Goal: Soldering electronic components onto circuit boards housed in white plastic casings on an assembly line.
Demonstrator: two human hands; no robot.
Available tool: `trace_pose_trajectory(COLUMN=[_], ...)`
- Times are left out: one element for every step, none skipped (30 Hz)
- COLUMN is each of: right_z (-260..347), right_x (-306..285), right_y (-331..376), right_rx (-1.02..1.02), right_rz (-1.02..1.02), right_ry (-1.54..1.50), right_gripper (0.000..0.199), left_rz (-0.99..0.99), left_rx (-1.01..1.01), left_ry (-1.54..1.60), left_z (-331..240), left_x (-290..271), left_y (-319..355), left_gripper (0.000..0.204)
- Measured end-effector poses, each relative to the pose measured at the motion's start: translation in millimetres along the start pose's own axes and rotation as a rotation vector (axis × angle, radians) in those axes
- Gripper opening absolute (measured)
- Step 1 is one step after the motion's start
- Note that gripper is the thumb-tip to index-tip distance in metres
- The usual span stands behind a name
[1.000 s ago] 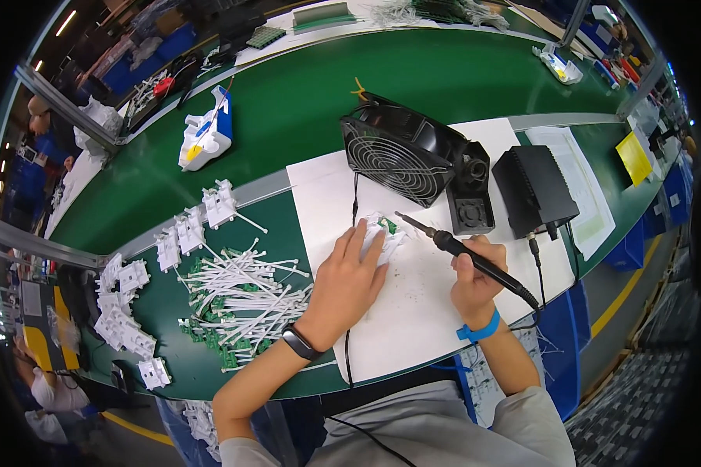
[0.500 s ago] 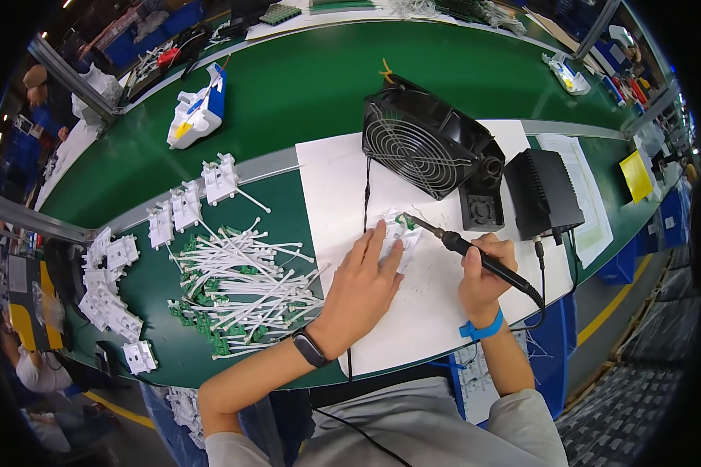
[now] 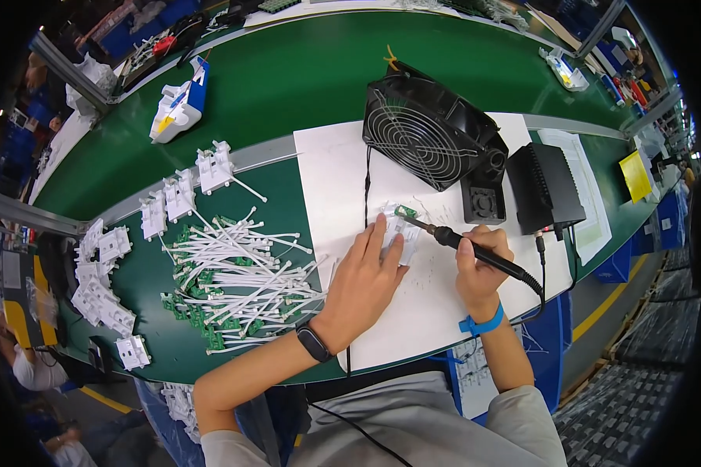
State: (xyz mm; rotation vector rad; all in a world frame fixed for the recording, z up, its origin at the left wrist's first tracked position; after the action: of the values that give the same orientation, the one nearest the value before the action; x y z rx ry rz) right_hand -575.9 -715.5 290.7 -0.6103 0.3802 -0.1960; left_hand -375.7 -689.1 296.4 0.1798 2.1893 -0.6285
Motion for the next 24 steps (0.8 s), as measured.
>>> trace_pose_trajectory(right_z=[0.8,2.7,4.5,5.1,4.4,3.6,4.1,4.8,4.9,4.3,3.1,2.4,2.1,2.5,2.8,3.4,4.9,6.0,5.6,3.8,2.4,2.6,3.2,3.6], right_x=[-0.2,1.0,2.2,3.0,2.8,2.4,2.3,2.2,2.3,2.3,1.8,1.3,1.1,1.0,0.8,1.7,3.1,3.9,3.4,2.6,1.8,1.6,1.0,0.5], right_y=[-1.1,-2.2,-3.1,-3.5,-3.4,-3.1,-2.9,-3.3,-3.4,-2.9,-2.1,-1.5,-1.2,-1.2,-1.3,-2.0,-3.1,-3.3,-2.3,-1.2,-0.4,-0.4,-0.6,-0.8], right_rx=[0.001,-0.027,-0.056,-0.055,-0.02,0.014,0.016,0.025,0.034,0.035,0.025,0.016,0.017,0.024,0.03,0.032,0.009,-0.014,-0.012,0.02,0.052,0.053,0.046,0.039], right_rz=[0.001,0.026,0.051,0.052,0.036,0.02,0.019,0.03,0.04,0.04,0.026,0.012,0.012,0.012,0.013,0.014,0.026,0.038,0.039,0.023,0.006,0.007,0.002,-0.003], right_ry=[0.0,0.018,0.035,0.034,0.024,0.015,0.016,0.016,0.016,0.016,0.015,0.015,0.016,0.01,0.004,0.004,0.021,0.039,0.04,0.031,0.022,0.022,0.03,0.038], right_gripper=[0.017,0.013,0.01,0.01,0.013,0.016,0.016,0.016,0.016,0.016,0.016,0.016,0.016,0.016,0.016,0.016,0.018,0.02,0.02,0.018,0.017,0.017,0.017,0.018], left_rz=[0.0,0.0,0.0,-0.001,0.0,0.002,0.004,0.006,0.007,0.01,0.012,0.013,0.014,0.015,0.017,0.015,0.014,0.016,0.015,0.014,0.015,0.014,0.014,0.015], left_rx=[0.004,0.007,0.005,0.004,0.004,0.004,0.003,0.002,0.001,-0.003,-0.007,-0.007,-0.006,-0.007,-0.008,-0.009,-0.008,-0.009,-0.011,-0.012,-0.013,-0.014,-0.016,-0.017], left_ry=[-0.005,-0.011,-0.011,-0.019,-0.024,-0.023,-0.028,-0.034,-0.033,-0.038,-0.041,-0.04,-0.043,-0.047,-0.047,-0.048,-0.047,-0.046,-0.046,-0.046,-0.045,-0.044,-0.043,-0.042], left_z=[-0.4,-0.2,-0.2,-0.5,-0.8,-1.0,-1.2,-1.7,-2.2,-2.5,-2.5,-2.4,-2.2,-2.3,-2.5,-2.7,-2.9,-2.7,-2.3,-1.9,-1.8,-1.8,-1.8,-1.8], left_x=[-0.2,-0.3,-0.3,-0.2,0.4,0.8,1.1,0.8,0.5,0.2,0.5,0.9,1.3,1.1,1.0,0.7,0.9,1.2,1.3,1.4,1.7,1.9,2.4,2.7], left_y=[-0.1,0.2,0.4,0.5,0.6,0.7,0.7,0.6,0.6,0.6,0.6,0.6,0.7,1.0,1.0,0.9,0.7,0.6,0.7,0.6,0.8,1.0,1.3,1.4], left_gripper=[0.044,0.043,0.043,0.043,0.043,0.043,0.043,0.043,0.043,0.043,0.043,0.043,0.043,0.043,0.043,0.043,0.044,0.044,0.044,0.044,0.044,0.044,0.044,0.044])
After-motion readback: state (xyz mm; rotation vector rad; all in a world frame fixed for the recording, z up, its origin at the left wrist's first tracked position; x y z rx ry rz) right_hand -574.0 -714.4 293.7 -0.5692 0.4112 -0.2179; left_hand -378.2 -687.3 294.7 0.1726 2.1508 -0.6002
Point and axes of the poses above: each hand's wrist, its own y-axis away from the middle knuckle, its own x-axis out of the palm, z = x × y, the point moved 3 cm from there along -y, towards the middle knuckle, and after that the axes turned 6 degrees about y, right-handed, at the moved point
